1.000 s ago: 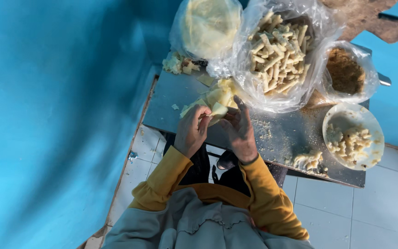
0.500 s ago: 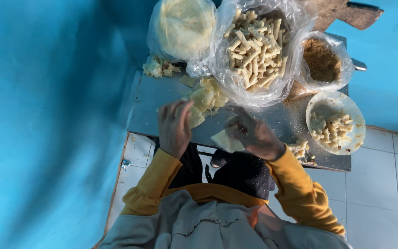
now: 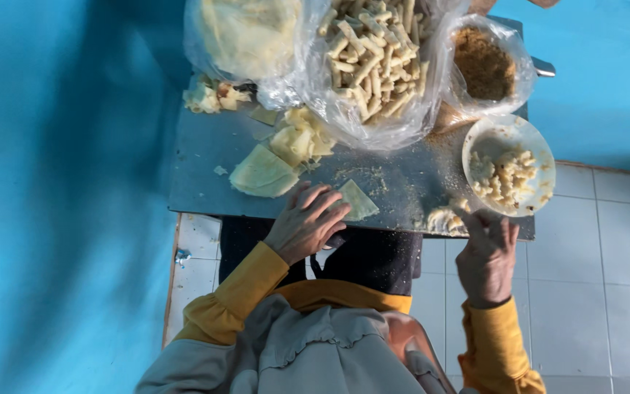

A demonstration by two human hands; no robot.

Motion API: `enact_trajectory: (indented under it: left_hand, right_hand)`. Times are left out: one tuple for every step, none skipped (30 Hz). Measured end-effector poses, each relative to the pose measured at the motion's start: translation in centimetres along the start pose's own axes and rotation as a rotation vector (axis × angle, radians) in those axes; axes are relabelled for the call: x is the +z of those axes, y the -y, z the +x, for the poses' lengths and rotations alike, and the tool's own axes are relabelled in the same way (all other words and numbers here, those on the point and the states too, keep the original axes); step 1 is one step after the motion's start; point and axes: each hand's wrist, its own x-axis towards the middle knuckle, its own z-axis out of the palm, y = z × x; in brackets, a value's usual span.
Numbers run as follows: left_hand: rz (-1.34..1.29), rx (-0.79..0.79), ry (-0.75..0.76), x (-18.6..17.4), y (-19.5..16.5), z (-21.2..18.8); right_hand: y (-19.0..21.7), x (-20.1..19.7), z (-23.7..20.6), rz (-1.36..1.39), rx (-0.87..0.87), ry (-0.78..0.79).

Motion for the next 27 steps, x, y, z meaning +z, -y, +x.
enact_trajectory:
  left_hand:
    - [-0.008, 0.007, 0.027, 0.1, 0.0, 0.0]
    - [-0.014, 0.015, 0.052, 0.1, 0.0, 0.0]
    - [-0.005, 0.031, 0.054, 0.2, 0.0, 0.0]
    - [0.003, 0.046, 0.058, 0.2, 0.1, 0.0]
    - [0.010, 0.059, 0.062, 0.2, 0.1, -0.1]
    - [-0.011, 0.055, 0.066, 0.3, 0.1, -0.1]
    - [-0.029, 0.052, 0.067, 0.3, 0.2, -0.1]
    - [-0.049, 0.047, 0.069, 0.3, 0.2, -0.2]
    - [-0.061, 0.059, 0.045, 0.4, 0.3, -0.2]
    - [-0.074, 0.071, 0.021, 0.5, 0.3, -0.2]
    - [-0.091, 0.080, 0.001, 0.6, 0.3, -0.3]
    - [-0.104, 0.092, 0.001, 0.7, 0.3, -0.4]
    - [-0.111, 0.108, -0.007, 0.8, 0.4, -0.4]
    - [-0.117, 0.121, -0.015, 0.9, 0.6, -0.4]
    - [-0.127, 0.124, -0.028, 1.0, 0.6, -0.5]
    - [-0.135, 0.120, -0.041, 1.1, 0.6, -0.6]
    - [-0.137, 0.115, -0.051, 1.1, 0.6, -0.8]
    - [-0.142, 0.115, -0.057, 1.1, 0.6, -0.8]
    - [-0.141, 0.120, -0.067, 1.1, 0.6, -0.9]
    - [-0.138, 0.122, -0.083, 1.0, 0.7, -0.8]
    - [-0.128, 0.125, -0.081, 1.0, 0.7, -0.8]
    - [-0.125, 0.124, -0.073, 0.9, 0.7, -0.8]
    - [-0.121, 0.130, -0.067, 0.8, 0.8, -0.8]
    - [-0.116, 0.127, -0.067, 0.8, 0.9, -0.7]
    - [-0.114, 0.126, -0.067, 0.8, 0.9, -0.6]
    - [-0.120, 0.121, -0.062, 0.8, 0.9, -0.6]
    - [-0.122, 0.119, -0.067, 0.9, 0.8, -0.6]
  right_hand:
    - [-0.1, 0.4, -0.9, -0.056, -0.010, 0.025]
    - [-0.3, 0.8, -1.5, -0.111, -0.021, 0.049]
    - [-0.5, 1.3, -2.0, -0.118, -0.007, 0.055]
    - [-0.6, 2.0, -2.5, -0.124, 0.008, 0.063]
    - [-0.8, 2.6, -2.9, -0.130, 0.022, 0.073]
    - [-1.0, 3.2, -3.2, -0.169, 0.020, 0.083]
    - [-1.1, 3.7, -3.4, -0.207, 0.016, 0.090]
    - [-1.3, 4.1, -3.7, -0.245, 0.011, 0.101]
    - [-1.5, 4.2, -3.8, -0.245, 0.003, 0.102]
    - [-1.7, 4.1, -3.9, -0.244, -0.005, 0.105]
    - [-1.8, 3.9, -3.8, -0.243, -0.011, 0.113]
    - [-1.8, 3.5, -3.6, -0.195, 0.018, 0.110]
    - [-1.7, 3.0, -3.0, -0.147, 0.042, 0.098]
    - [-1.5, 2.6, -2.3, -0.098, 0.063, 0.088]
    - [-1.0, 2.3, -1.6, -0.021, 0.021, 0.078]
    - [-0.4, 2.1, -0.5, 0.059, -0.024, 0.073]
    - [0.5, 2.4, 0.7, 0.146, -0.070, 0.067]
    - [1.8, 3.1, 1.7, 0.213, -0.100, 0.109]
    - [3.2, 4.1, 2.7, 0.279, -0.136, 0.144]
    - [4.3, 5.0, 3.9, 0.343, -0.180, 0.180]
    - [5.4, 5.8, 4.7, 0.330, -0.205, 0.195]
    - [6.4, 6.5, 5.1, 0.317, -0.224, 0.216]
    - [7.2, 7.1, 5.6, 0.301, -0.241, 0.231]
    - [7.8, 7.5, 5.9, 0.218, -0.279, 0.240]
    - [8.2, 7.6, 6.3, 0.132, -0.313, 0.249]
    - [8.4, 7.7, 6.5, 0.046, -0.340, 0.265]
    - [8.4, 7.7, 6.8, -0.055, -0.396, 0.243]
